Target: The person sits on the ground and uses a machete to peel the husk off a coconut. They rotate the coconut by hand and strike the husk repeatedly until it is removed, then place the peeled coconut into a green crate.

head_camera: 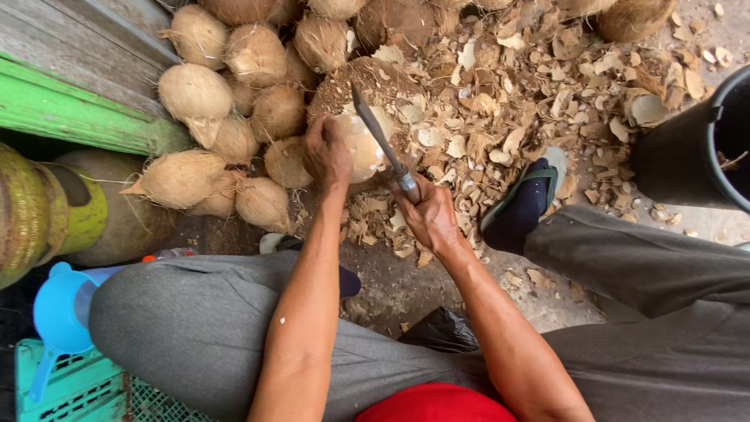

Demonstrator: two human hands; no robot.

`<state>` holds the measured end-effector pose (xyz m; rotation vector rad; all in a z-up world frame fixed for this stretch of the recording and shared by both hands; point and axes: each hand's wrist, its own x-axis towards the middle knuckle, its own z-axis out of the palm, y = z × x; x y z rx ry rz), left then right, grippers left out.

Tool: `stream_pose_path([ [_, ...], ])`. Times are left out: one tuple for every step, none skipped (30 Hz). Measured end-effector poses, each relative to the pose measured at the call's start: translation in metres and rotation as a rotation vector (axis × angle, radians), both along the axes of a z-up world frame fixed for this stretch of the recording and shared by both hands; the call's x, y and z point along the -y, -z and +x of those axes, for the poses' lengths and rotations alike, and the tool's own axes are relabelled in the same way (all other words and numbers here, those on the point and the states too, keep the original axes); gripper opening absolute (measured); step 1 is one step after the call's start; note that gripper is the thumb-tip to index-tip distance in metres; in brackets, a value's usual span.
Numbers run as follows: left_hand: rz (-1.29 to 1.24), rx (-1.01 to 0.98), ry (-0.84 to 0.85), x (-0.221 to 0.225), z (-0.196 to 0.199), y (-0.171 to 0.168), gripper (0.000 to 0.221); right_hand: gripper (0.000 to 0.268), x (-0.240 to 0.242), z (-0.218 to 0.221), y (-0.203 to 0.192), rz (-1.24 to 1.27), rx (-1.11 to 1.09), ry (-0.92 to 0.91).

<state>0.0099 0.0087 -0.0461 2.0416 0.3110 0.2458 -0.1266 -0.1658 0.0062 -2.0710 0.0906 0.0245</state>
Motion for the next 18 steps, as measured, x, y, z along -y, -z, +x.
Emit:
stream_pose_path([
  [0.066, -0.007, 0.002, -0.004, 0.001, 0.000, 0.040, 0.020, -0.003, 0.001, 0.001, -0.018, 0.015, -0.009],
  [0.124, -0.014, 0.006, -0.003, 0.002, 0.000, 0.042, 0.013, -0.002, 0.003, 0.002, -0.044, 0.031, -0.016],
  [0.182, -0.021, 0.010, 0.000, 0.002, 0.000, 0.045, 0.007, 0.000, 0.004, 0.003, -0.070, 0.047, -0.023],
  [0.138, -0.043, -0.026, 0.001, 0.000, -0.002, 0.043, 0.015, 0.002, 0.003, 0.003, -0.061, -0.081, 0.003],
  [0.094, -0.065, -0.063, 0.001, -0.002, -0.006, 0.044, 0.024, 0.004, 0.002, 0.003, -0.052, -0.209, 0.029],
  [0.047, -0.086, -0.097, 0.003, -0.001, -0.011, 0.047, 0.033, 0.007, 0.004, 0.003, -0.044, -0.335, 0.058],
  [0.046, -0.076, -0.045, 0.004, 0.000, -0.016, 0.049, 0.033, 0.011, 0.006, 0.002, 0.002, -0.332, 0.107],
  [0.048, -0.068, 0.001, 0.002, -0.001, -0.022, 0.052, 0.033, 0.012, 0.007, 0.001, 0.050, -0.332, 0.151],
  [0.050, -0.061, 0.048, 0.000, 0.000, -0.028, 0.056, 0.033, 0.013, 0.008, 0.000, 0.098, -0.332, 0.195],
  [0.080, -0.094, 0.096, -0.005, -0.009, -0.032, 0.056, 0.034, 0.012, -0.001, -0.002, 0.102, -0.345, 0.204],
  [0.110, -0.128, 0.145, -0.010, -0.017, -0.036, 0.059, 0.035, 0.011, -0.007, -0.005, 0.106, -0.359, 0.214],
  [0.133, -0.135, 0.193, -0.009, -0.011, -0.042, 0.064, 0.036, 0.014, 0.000, -0.009, 0.106, -0.344, 0.224],
  [-0.045, -0.201, 0.139, -0.005, -0.013, -0.047, 0.067, 0.040, 0.018, 0.001, -0.014, 0.120, -0.367, 0.207],
  [-0.213, -0.247, 0.087, -0.007, -0.007, -0.054, 0.072, 0.044, 0.017, 0.010, -0.020, 0.144, -0.373, 0.186],
  [-0.383, -0.292, 0.039, -0.010, 0.002, -0.060, 0.079, 0.048, 0.015, 0.021, -0.023, 0.168, -0.378, 0.165],
  [-0.437, -0.233, 0.079, -0.014, -0.001, -0.060, 0.080, 0.043, 0.014, 0.018, -0.025, 0.188, -0.383, 0.173],
  [-0.491, -0.173, 0.120, -0.018, -0.003, -0.058, 0.082, 0.039, 0.013, 0.017, -0.024, 0.208, -0.388, 0.182],
  [-0.550, -0.128, 0.161, -0.019, -0.012, -0.052, 0.085, 0.034, 0.014, 0.009, -0.023, 0.224, -0.406, 0.197],
])
